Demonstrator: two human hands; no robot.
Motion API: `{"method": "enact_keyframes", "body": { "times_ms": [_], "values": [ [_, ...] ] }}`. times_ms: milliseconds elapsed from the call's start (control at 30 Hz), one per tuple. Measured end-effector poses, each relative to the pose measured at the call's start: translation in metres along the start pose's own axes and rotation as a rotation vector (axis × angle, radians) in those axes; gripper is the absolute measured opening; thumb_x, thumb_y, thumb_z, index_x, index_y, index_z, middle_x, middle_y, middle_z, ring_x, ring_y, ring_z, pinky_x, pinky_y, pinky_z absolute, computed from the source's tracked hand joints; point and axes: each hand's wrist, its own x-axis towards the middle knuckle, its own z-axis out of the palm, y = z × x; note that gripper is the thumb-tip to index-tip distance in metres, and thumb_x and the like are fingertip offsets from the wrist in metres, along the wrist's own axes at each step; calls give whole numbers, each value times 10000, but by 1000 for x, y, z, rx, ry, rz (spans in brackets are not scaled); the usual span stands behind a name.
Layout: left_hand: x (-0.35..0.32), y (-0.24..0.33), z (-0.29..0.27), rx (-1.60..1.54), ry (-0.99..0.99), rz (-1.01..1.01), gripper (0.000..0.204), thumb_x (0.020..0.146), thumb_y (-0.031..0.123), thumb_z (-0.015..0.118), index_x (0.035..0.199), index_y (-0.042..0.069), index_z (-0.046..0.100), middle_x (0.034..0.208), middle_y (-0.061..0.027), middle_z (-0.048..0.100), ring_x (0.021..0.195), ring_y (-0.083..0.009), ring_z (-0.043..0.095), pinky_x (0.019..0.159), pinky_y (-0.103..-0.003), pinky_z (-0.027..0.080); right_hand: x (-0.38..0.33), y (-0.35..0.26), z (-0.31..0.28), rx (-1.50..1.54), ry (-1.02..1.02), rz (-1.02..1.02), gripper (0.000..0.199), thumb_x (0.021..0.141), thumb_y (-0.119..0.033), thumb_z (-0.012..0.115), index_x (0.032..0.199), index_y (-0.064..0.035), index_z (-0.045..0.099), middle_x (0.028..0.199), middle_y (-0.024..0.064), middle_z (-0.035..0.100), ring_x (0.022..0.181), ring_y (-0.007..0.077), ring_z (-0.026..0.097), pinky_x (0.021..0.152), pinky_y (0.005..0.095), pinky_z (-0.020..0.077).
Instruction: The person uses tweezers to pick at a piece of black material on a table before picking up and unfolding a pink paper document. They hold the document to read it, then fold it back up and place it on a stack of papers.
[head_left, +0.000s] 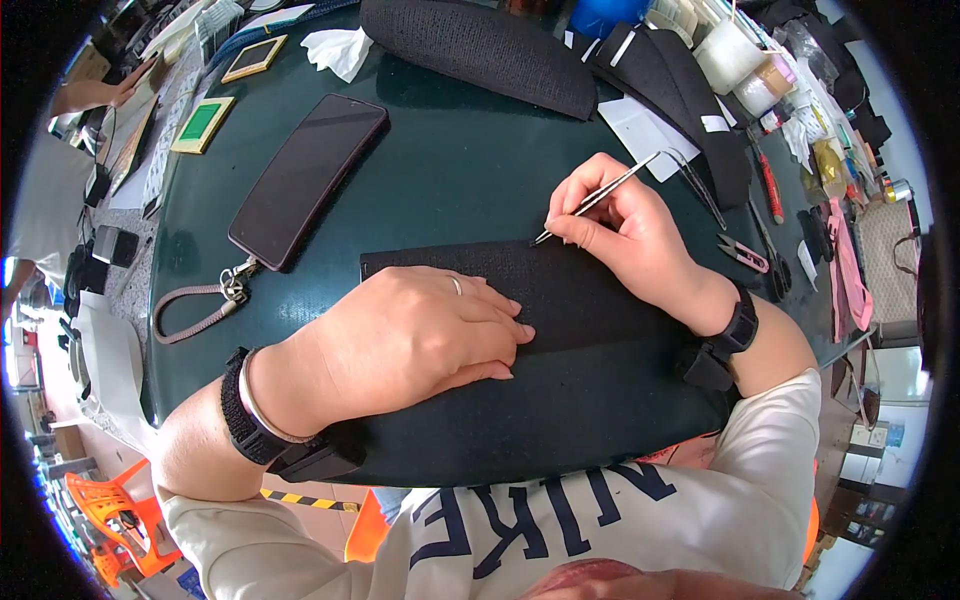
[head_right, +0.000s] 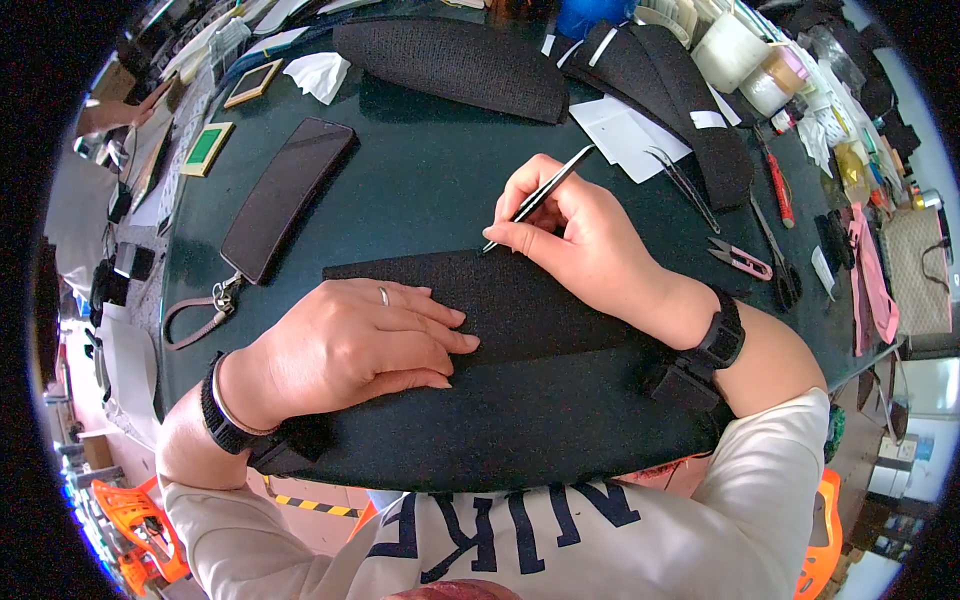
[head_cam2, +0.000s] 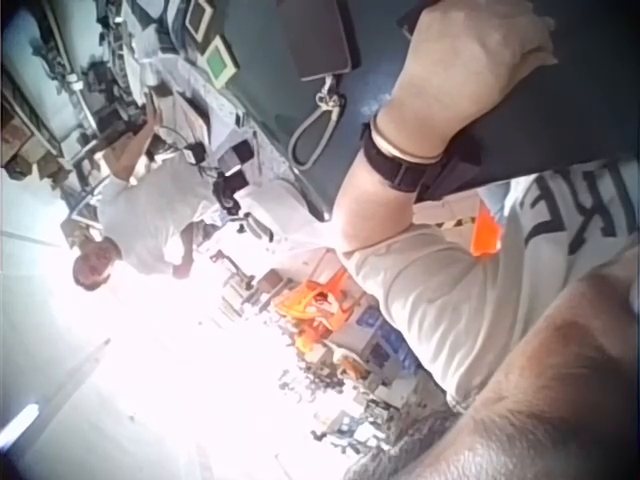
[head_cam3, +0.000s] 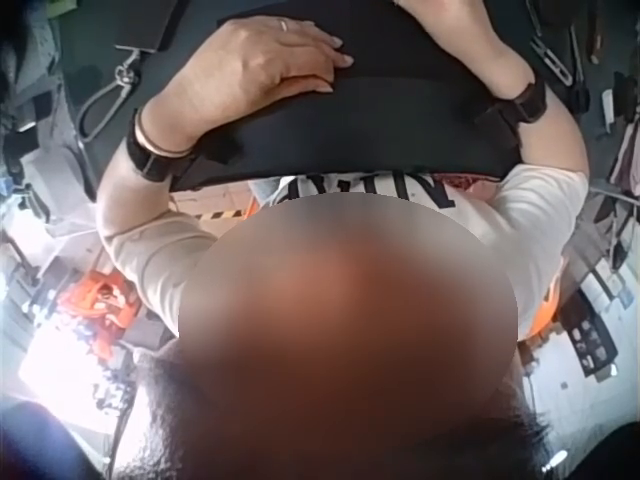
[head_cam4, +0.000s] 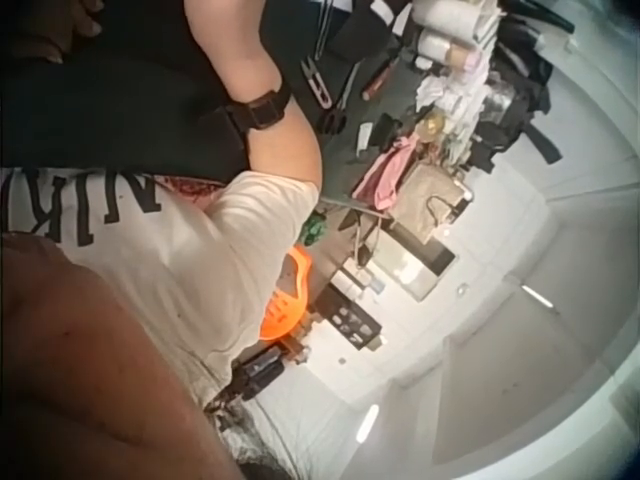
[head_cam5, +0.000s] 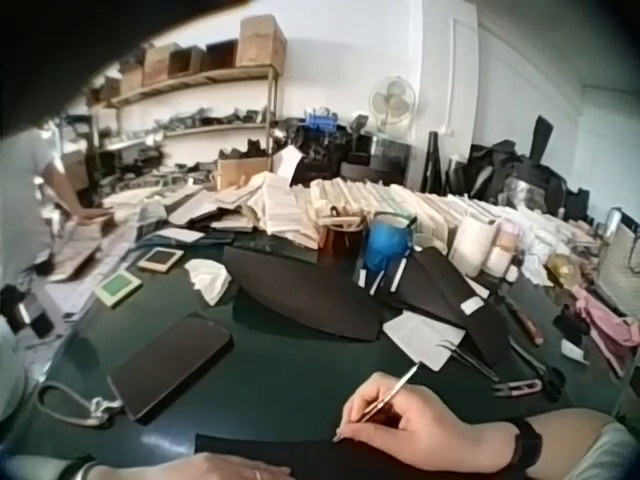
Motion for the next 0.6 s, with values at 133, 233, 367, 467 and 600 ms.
{"method": "enact_keyframes", "body": {
  "times_ms": [133,233,367,467,600],
  "values": [
    [0,0,1,-1,7,-4,207,849,170,754,986,16,737,1003,-104,751,1025,-281,714,930,-381,566,2,0,1,-76,-21,-52,189,949,-18,680,990,-81,506,983,20,617,834,47,577,743,200,469],
    [0,2,0,-4,0,-17,197,842,165,760,971,18,732,997,-95,751,1023,-279,714,926,-381,568,2,-2,0,-125,-36,-61,190,947,-14,680,989,-80,507,982,20,619,834,49,579,742,200,469],
    [0,4,-1,-14,-31,-62,100,850,149,770,882,72,714,1048,-57,761,1087,-246,707,960,-412,558,1,0,-2,-18,-40,34,191,941,-15,687,975,-77,509,977,22,624,836,53,584,739,204,471],
    [0,3,-2,-11,-27,-53,102,850,149,770,883,71,713,1047,-57,760,1084,-249,708,958,-412,559,0,0,-3,100,-28,56,185,942,-27,691,965,-76,514,975,27,628,842,62,593,736,212,473],
    [1,5,-1,-12,-25,-46,105,847,148,771,885,69,712,1049,-57,760,1081,-250,709,957,-412,560,0,2,-1,-1,-73,-87,185,943,-35,692,967,-78,513,973,29,627,858,74,601,746,220,479]
  ]
}}
